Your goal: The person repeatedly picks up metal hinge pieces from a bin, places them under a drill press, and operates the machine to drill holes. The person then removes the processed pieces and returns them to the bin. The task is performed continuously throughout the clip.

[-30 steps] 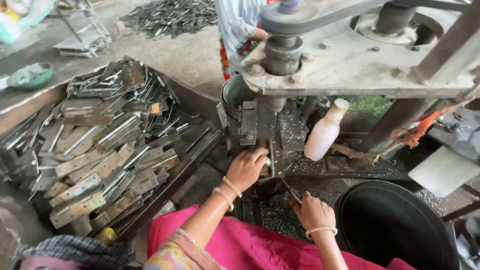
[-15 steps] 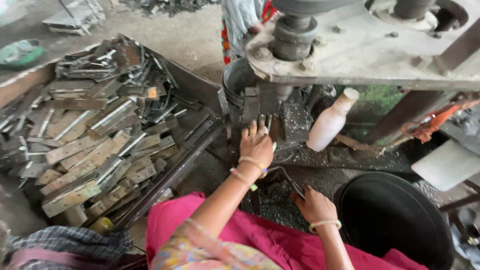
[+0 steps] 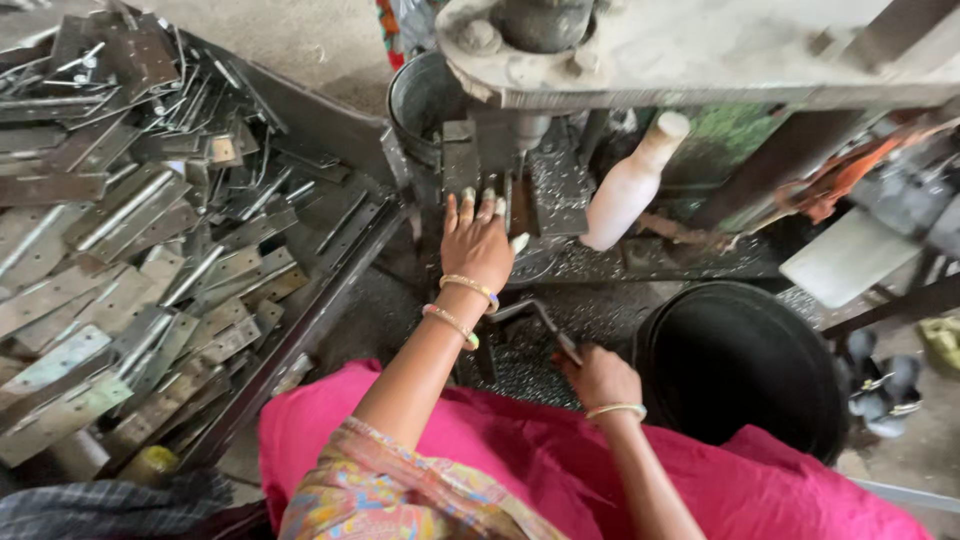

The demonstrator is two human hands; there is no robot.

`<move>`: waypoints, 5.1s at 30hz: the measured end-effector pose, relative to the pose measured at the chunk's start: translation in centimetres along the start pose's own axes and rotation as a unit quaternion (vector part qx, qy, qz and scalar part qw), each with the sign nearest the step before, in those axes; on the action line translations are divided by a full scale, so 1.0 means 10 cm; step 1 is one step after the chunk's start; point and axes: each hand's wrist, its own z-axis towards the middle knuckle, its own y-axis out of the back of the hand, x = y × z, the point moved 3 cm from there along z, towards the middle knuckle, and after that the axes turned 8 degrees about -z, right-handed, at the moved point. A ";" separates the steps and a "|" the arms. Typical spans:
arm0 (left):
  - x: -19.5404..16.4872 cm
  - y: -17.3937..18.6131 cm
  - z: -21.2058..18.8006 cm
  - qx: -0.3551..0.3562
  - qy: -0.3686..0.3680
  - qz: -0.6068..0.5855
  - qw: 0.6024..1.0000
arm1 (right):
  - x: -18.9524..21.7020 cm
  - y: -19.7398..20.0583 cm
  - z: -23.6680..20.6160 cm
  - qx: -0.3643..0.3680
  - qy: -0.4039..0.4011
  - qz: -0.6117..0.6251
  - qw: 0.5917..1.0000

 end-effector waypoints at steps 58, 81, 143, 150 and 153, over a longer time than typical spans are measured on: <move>0.04 0.03 0.54 -0.110 -0.011 0.048 0.993 | -0.22 -0.42 0.24 -0.027 0.056 0.033 0.997; 1.74 0.75 -0.37 -0.205 0.292 -0.529 0.770 | 0.02 0.19 0.05 -0.063 0.057 -0.006 0.996; 0.08 -0.06 0.56 -0.049 -0.019 0.088 0.995 | -0.16 0.00 0.24 0.010 0.032 -0.008 0.999; 0.16 -0.14 0.78 -0.074 -0.006 0.065 0.995 | -0.16 -0.35 0.18 -0.007 0.023 0.055 0.998; 0.20 -0.14 0.82 -0.055 -0.005 0.068 0.996 | -0.16 -0.43 0.17 0.029 0.017 0.047 0.998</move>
